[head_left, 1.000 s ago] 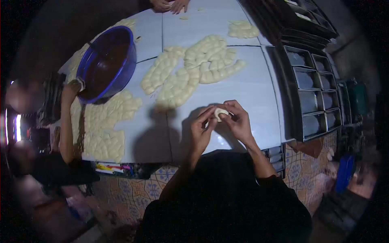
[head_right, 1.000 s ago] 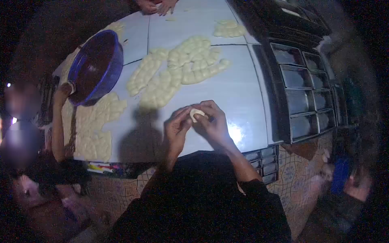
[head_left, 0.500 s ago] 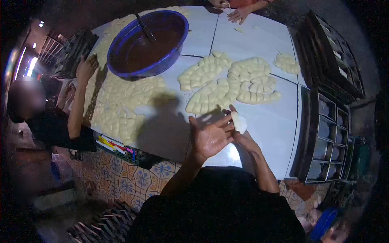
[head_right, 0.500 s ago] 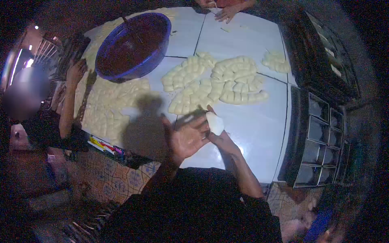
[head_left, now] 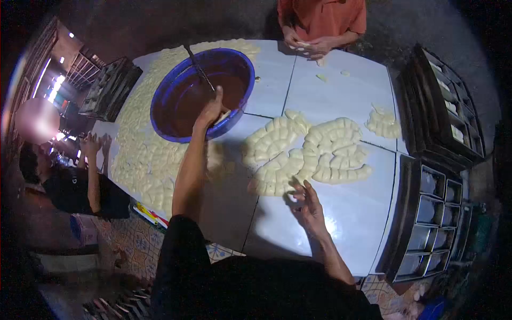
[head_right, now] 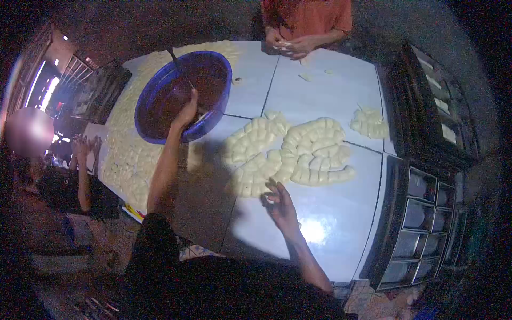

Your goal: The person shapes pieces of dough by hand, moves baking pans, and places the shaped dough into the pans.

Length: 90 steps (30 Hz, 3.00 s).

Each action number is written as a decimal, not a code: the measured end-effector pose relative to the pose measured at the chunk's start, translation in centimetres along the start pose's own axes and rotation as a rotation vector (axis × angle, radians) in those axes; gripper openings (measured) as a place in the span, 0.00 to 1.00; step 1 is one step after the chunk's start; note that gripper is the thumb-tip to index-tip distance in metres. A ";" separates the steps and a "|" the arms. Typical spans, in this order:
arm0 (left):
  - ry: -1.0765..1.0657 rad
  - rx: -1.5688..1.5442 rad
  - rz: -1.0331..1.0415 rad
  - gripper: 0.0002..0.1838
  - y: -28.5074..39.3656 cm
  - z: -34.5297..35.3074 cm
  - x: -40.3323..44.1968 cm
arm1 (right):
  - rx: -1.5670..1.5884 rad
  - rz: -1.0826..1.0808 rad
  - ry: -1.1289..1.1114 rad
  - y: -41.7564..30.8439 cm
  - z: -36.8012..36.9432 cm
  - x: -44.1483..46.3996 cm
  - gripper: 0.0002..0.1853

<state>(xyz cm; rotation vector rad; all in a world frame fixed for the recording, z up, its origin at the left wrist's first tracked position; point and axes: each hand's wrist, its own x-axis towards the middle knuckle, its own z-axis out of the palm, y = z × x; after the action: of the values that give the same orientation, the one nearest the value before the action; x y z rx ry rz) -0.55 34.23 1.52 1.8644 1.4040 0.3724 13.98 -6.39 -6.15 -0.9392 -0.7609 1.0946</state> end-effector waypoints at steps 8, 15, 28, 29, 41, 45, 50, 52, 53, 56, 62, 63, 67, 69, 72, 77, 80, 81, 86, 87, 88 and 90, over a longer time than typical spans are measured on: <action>-0.295 -1.095 -0.121 0.42 3.0 8.5 -18.4 | 0.584 0.355 0.280 -2.7 3.7 2.1 0.31; -0.339 -1.183 -0.110 0.25 1.3 16.4 -31.1 | -0.668 -0.210 0.329 -2.1 3.8 -2.8 0.16; -0.272 -0.839 0.029 0.11 1.2 19.2 -37.8 | -0.830 -0.234 0.121 -4.3 1.9 -10.0 0.12; -0.255 -0.839 0.018 0.12 1.0 19.8 -38.0 | -0.834 -0.129 0.131 -4.4 1.4 -10.4 0.12; -0.166 -0.858 0.356 0.20 0.4 19.7 -38.2 | -0.455 0.154 0.368 -4.5 -1.3 -12.9 0.35; 0.320 -0.827 0.119 0.12 -4.1 19.2 -35.5 | -0.562 0.145 0.399 -0.4 -5.0 -12.6 0.41; 0.620 0.011 0.189 0.15 -13.1 15.4 -30.9 | -1.092 -0.181 0.271 -2.8 -3.3 -7.7 0.25; 0.763 0.340 0.098 0.18 -15.0 13.8 -28.9 | -0.792 -0.007 0.086 -2.3 -0.1 -2.4 0.18; 0.787 0.207 0.004 0.19 -16.8 13.8 -26.9 | -0.799 0.122 0.009 -4.2 4.2 0.4 0.17; 1.015 0.182 0.125 0.23 -24.3 17.2 -19.6 | -0.616 0.150 -0.295 2.7 7.6 9.2 0.18; 0.881 -1.213 -0.125 0.19 -19.4 11.5 -17.8 | -0.957 -0.283 -0.339 13.8 14.8 23.8 0.28; 0.824 -1.439 -0.277 0.17 -15.5 9.7 -18.5 | -1.057 -0.385 -0.334 14.9 15.5 24.6 0.29; 0.758 -1.431 -0.470 0.09 -12.3 9.5 -18.5 | -1.014 -0.024 -0.275 14.9 16.0 24.2 0.34; 0.668 -1.519 -0.336 0.10 -16.2 12.5 -16.9 | -1.015 0.085 -0.378 13.4 15.0 23.5 0.30; 0.853 -1.289 -0.059 0.13 -24.1 18.1 -12.9 | -1.152 -0.196 -0.481 10.2 13.9 21.0 0.22; 0.986 -1.118 -0.060 0.15 -15.4 14.1 -15.1 | -1.001 -0.169 -0.451 12.7 14.7 20.2 0.26; 0.821 -1.461 -0.065 0.15 -15.3 13.9 -16.3 | -0.675 0.040 -0.317 9.5 16.7 17.5 0.25; 0.723 -1.503 -0.050 0.15 -15.4 13.8 -17.1 | -0.385 0.146 -0.249 8.0 17.3 16.5 0.23; 0.345 -1.469 -0.176 0.14 -9.9 11.0 -27.8 | -0.577 0.037 -0.240 5.2 13.0 9.3 0.14; 0.305 -1.428 -0.238 0.15 -8.3 10.6 -30.3 | -0.559 0.057 -0.245 4.9 11.4 7.2 0.15; 0.260 -1.405 -0.262 0.15 -7.6 10.7 -32.5 | -0.434 0.102 -0.212 4.5 10.5 4.8 0.14; 0.163 -1.353 -0.316 0.15 -7.1 11.5 -36.2 | -0.183 0.188 -0.133 3.1 9.3 -0.3 0.13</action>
<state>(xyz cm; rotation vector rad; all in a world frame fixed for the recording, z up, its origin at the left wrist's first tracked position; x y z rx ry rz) -11.06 -2.61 -3.86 0.5102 1.0247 1.0008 4.59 -3.87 -5.10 -1.1185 -0.9068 1.2767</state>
